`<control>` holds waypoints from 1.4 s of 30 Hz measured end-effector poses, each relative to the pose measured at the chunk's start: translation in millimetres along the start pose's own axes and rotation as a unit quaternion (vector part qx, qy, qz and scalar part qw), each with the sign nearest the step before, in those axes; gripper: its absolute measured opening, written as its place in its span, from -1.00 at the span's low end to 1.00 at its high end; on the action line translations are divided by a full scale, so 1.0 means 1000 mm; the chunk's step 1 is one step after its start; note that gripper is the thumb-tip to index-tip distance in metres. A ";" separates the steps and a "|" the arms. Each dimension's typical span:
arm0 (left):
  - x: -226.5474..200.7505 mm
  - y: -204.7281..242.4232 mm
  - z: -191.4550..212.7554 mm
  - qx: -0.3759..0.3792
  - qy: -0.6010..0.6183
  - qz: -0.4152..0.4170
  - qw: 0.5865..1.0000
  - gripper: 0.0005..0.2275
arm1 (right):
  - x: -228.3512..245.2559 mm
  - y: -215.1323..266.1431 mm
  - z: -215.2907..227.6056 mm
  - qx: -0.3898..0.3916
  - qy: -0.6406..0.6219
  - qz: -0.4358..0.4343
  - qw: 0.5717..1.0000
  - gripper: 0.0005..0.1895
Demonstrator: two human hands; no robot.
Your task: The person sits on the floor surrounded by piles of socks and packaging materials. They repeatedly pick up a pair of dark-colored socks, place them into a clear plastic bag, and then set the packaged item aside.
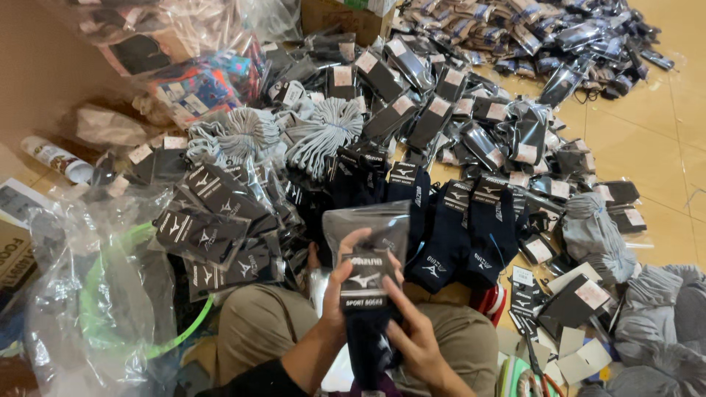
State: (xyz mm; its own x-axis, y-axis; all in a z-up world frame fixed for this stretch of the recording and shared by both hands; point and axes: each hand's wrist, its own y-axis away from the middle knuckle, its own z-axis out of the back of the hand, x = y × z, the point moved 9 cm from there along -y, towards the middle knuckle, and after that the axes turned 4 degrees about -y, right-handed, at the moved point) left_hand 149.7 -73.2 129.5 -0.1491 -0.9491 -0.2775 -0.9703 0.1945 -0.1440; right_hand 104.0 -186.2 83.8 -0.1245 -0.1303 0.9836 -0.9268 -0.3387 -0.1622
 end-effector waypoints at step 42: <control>0.055 0.052 0.192 -0.237 -0.224 0.002 0.945 -0.55 | -0.032 -0.003 -0.053 0.111 0.433 0.199 0.872 -0.26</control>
State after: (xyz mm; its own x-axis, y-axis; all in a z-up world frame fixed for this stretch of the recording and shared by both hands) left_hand 128.0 -67.6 -75.3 -0.1597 -0.7284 -0.6662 -0.9622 -0.0360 0.2700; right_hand 91.9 -131.4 57.4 -0.7300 0.4413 0.5219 -0.6704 -0.6112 -0.4207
